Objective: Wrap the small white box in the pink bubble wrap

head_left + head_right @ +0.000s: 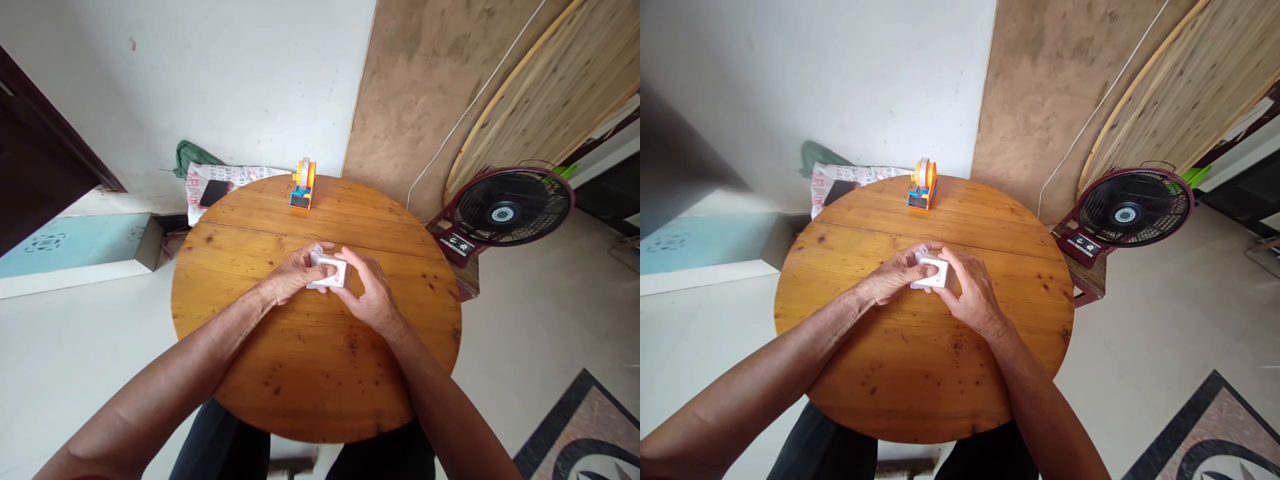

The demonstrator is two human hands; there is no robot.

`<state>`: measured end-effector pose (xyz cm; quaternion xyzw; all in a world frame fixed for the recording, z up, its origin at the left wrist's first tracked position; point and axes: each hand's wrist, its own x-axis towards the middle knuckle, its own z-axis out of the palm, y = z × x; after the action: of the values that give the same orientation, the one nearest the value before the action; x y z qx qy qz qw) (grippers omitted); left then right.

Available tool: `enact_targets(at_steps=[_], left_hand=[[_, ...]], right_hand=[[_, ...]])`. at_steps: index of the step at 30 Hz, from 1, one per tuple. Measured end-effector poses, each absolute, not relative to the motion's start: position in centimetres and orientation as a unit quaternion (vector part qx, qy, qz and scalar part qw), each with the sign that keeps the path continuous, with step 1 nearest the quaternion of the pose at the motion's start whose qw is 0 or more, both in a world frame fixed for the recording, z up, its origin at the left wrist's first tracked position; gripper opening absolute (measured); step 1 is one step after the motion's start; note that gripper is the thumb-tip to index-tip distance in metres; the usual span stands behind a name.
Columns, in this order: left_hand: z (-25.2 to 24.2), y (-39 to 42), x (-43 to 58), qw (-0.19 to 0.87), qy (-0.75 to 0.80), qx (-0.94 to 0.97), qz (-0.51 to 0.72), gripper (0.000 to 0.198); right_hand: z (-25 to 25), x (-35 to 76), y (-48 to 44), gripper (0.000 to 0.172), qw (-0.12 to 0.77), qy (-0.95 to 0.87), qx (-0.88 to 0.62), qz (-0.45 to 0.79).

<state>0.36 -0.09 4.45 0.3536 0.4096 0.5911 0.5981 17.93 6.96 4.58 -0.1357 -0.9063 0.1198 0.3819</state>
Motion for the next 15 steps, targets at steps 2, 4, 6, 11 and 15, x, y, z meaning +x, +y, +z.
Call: enact_targets(at_steps=[2, 4, 6, 11, 15], left_hand=[[4.51, -0.17, 0.46, 0.597, 0.406, 0.353, 0.595, 0.076], [4.57, -0.23, 0.56, 0.594, 0.406, 0.355, 0.596, 0.085], [4.62, -0.27, 0.61, 0.592, 0.408, 0.361, 0.594, 0.091], [4.49, -0.31, 0.37, 0.596, 0.395, 0.367, 0.595, 0.091], [4.3, -0.18, 0.13, 0.618, 0.365, 0.325, 0.616, 0.075]], right_hand=[[4.61, 17.97, 6.99, 0.064, 0.378, -0.906, -0.141, 0.13], [4.61, 18.01, 7.05, 0.065, 0.376, -0.905, -0.143, 0.139], [4.59, 18.04, 7.12, 0.066, 0.375, -0.904, -0.144, 0.146], [4.61, 18.04, 7.17, 0.066, 0.377, -0.902, -0.146, 0.155], [4.62, 18.02, 7.16, 0.066, 0.373, -0.902, -0.149, 0.158]])
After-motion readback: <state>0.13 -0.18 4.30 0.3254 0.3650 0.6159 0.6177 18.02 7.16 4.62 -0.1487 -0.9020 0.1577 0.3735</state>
